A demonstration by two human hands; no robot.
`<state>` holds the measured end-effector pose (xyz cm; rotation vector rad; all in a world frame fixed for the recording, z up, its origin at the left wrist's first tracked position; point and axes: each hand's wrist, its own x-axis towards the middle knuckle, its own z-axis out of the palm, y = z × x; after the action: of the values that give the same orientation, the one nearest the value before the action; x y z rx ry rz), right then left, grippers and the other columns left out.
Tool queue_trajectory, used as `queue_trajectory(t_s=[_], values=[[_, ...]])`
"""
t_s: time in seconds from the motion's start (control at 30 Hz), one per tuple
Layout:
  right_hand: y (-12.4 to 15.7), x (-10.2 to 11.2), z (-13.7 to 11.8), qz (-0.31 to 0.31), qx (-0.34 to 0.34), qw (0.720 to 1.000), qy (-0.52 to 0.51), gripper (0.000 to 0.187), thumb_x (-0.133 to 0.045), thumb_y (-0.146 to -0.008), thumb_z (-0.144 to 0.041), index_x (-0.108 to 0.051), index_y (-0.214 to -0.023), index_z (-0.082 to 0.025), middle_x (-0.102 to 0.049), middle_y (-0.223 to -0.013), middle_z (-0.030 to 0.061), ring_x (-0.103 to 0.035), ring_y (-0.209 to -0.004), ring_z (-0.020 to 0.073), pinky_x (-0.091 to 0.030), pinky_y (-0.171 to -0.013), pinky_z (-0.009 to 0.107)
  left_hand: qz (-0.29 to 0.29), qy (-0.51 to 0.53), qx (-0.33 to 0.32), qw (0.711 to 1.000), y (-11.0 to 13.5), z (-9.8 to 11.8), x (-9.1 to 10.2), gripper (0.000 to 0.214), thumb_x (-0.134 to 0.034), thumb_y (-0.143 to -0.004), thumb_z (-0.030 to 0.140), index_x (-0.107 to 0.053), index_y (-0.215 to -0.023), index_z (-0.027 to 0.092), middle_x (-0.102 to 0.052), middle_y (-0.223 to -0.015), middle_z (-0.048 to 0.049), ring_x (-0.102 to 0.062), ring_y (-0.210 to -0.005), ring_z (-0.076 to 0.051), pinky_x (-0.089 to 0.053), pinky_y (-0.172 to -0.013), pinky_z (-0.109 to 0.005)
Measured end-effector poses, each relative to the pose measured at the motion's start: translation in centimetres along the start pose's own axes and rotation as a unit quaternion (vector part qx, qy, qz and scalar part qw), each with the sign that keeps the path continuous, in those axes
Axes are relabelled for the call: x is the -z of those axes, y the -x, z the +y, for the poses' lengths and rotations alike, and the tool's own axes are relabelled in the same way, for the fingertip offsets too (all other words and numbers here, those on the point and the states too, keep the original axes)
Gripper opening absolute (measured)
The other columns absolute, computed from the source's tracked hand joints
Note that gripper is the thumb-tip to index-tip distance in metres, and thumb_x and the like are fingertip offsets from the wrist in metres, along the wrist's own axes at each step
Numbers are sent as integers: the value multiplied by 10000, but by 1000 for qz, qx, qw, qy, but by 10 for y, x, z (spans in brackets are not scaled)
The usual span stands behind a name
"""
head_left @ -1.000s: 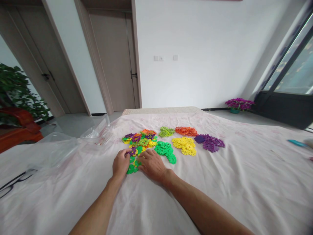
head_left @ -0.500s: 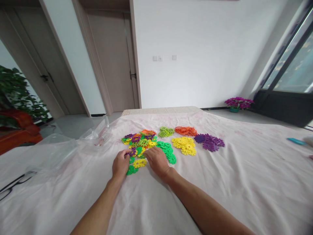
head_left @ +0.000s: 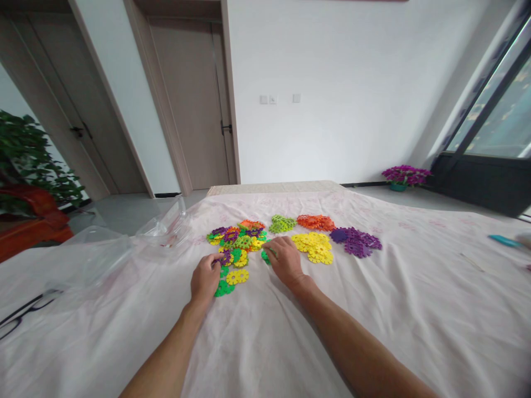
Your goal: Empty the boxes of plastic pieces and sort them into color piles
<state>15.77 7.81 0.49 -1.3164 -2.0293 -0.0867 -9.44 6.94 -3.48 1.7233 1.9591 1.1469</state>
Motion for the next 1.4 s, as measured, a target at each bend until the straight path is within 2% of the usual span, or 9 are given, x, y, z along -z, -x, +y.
queue_trajectory(t_s=[0.13,0.27,0.37,0.53,0.73,0.87,1.1,1.23,1.4], values=[[6,-8,-29,-122,122,984,-39,236,-571,-943,-409,-694,-1070,-253,-666,-993,45,-511,-961,200,-360,-851,319,-4,-3,1,1000,0,1,1,293,-473,-859,208,-690,-1051,254,-698,-1148,-18,-621,-1089,-193,-454,-977,-315],[10,-14,-48,-191,149,970,7,365,-613,-890,-518,-668,-1141,-259,-645,-995,44,-489,-976,212,-346,-829,330,2,-7,-8,1000,0,-2,-1,292,-482,-855,201,-693,-1051,253,-701,-1153,-16,-627,-1088,-186,-462,-965,-300],[9,-17,-52,-205,150,966,39,345,-602,-891,-533,-689,-1069,-251,-639,-995,50,-480,-978,220,-337,-812,334,8,-10,-13,1000,-1,-5,-2,295,-481,-855,202,-693,-1054,255,-703,-1147,-15,-631,-1079,-186,-465,-957,-299],[6,-20,-56,-216,181,957,76,244,-586,-931,-427,-688,-897,-209,-646,-931,56,-489,-940,214,-336,-787,329,4,-7,-14,1000,-1,-3,-2,301,-473,-852,197,-694,-1051,251,-700,-1148,-16,-626,-1085,-193,-459,-971,-316],[8,-25,-58,-185,213,953,113,179,-513,-974,-255,-654,-898,-175,-663,-900,70,-531,-878,216,-355,-764,345,2,-9,-11,1000,-1,0,0,302,-479,-846,188,-695,-1049,246,-701,-1147,-21,-624,-1096,-190,-456,-981,-309],[6,-26,-54,-165,166,966,107,161,-501,-981,-253,-635,-921,-187,-677,-897,61,-563,-857,204,-359,-761,325,1,-6,-11,1000,0,0,0,299,-482,-845,193,-694,-1048,251,-703,-1147,-18,-623,-1100,-190,-457,-983,-312],[-5,-15,-23,-118,-12,990,72,316,-380,-1029,-320,-652,-913,-208,-707,-929,49,-614,-869,173,-348,-741,272,2,9,3,1000,1,1,-1,290,-489,-842,194,-702,-1028,254,-700,-1127,-15,-640,-1058,-195,-478,-965,-339],[-16,5,14,-86,-120,983,108,372,-341,-1029,-336,-658,-883,-207,-705,-904,59,-617,-858,179,-332,-702,269,-1,13,1,1000,1,1,-1,286,-482,-850,200,-698,-1031,245,-695,-1130,-25,-640,-1053,-201,-482,-964,-351],[-19,31,61,-57,-229,957,168,407,-325,-1012,-337,-683,-877,-196,-702,-905,84,-624,-845,198,-322,-667,282,16,-8,-18,1000,3,5,1,286,-468,-852,179,-688,-1030,223,-694,-1121,-43,-634,-1059,-209,-480,-968,-353]])
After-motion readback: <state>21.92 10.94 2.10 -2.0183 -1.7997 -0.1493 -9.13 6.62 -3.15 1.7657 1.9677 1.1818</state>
